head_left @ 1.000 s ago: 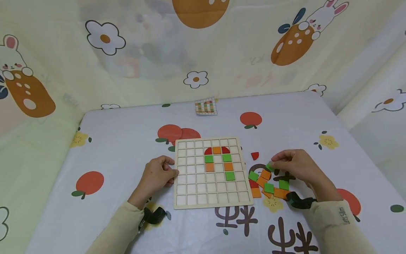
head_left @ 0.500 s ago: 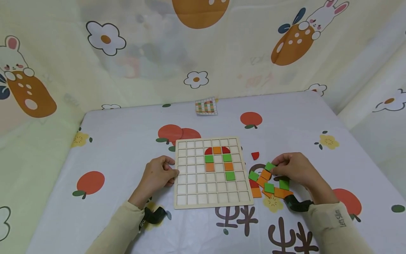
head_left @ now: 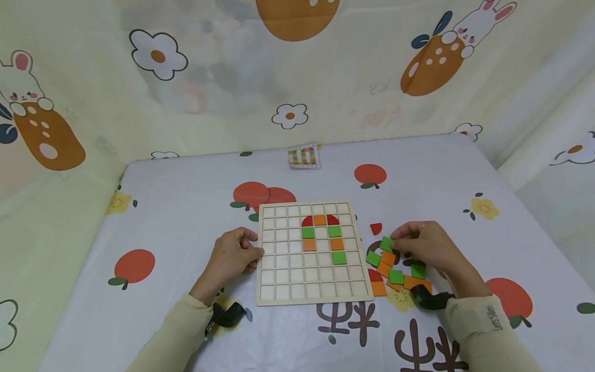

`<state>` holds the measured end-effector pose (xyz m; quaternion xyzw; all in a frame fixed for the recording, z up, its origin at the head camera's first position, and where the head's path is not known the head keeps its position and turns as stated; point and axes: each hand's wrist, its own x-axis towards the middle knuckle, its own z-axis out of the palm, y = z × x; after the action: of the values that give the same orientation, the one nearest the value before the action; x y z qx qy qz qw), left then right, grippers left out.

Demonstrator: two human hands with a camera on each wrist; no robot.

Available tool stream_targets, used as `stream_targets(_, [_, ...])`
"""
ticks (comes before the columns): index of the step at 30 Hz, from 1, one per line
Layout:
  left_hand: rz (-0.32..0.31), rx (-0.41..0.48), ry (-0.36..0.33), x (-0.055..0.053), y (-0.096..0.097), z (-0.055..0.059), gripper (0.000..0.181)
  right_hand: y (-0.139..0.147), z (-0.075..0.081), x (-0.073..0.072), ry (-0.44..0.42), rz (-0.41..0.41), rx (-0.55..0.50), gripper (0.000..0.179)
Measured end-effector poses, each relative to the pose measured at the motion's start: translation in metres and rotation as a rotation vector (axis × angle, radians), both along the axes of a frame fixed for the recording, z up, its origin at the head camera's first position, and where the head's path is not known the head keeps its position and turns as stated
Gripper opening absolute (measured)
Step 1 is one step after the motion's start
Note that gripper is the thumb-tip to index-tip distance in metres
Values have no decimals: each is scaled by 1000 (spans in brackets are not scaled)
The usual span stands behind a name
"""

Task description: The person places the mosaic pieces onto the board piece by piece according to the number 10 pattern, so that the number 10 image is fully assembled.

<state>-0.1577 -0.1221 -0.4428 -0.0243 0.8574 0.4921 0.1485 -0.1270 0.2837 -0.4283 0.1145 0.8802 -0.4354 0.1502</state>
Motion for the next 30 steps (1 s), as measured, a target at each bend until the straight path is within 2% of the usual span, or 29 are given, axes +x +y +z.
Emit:
stream_targets(6, [1,-6,1,0,0,0,25,-10,2,-6,9,3,-92,26])
stream_targets(9, [1,-7,1,0,0,0,25,-19,4,-9,7,43,-127,25])
stream_targets(16, [-1,-4,7,-1,0,-1,25,-44,4,-17,25,153,-130,18])
stream_targets(22, [1,-8,4,-1,0,-1,25,-66,1,-23,16,215,-204,14])
stream_targets(26, [0,-2,2,-1,0,-1,25,-80,0,-26,35,275,-190,13])
stream_targets(30, [0,3,5,-1,0,-2,24,-93,1,-28,24,297,-189,11])
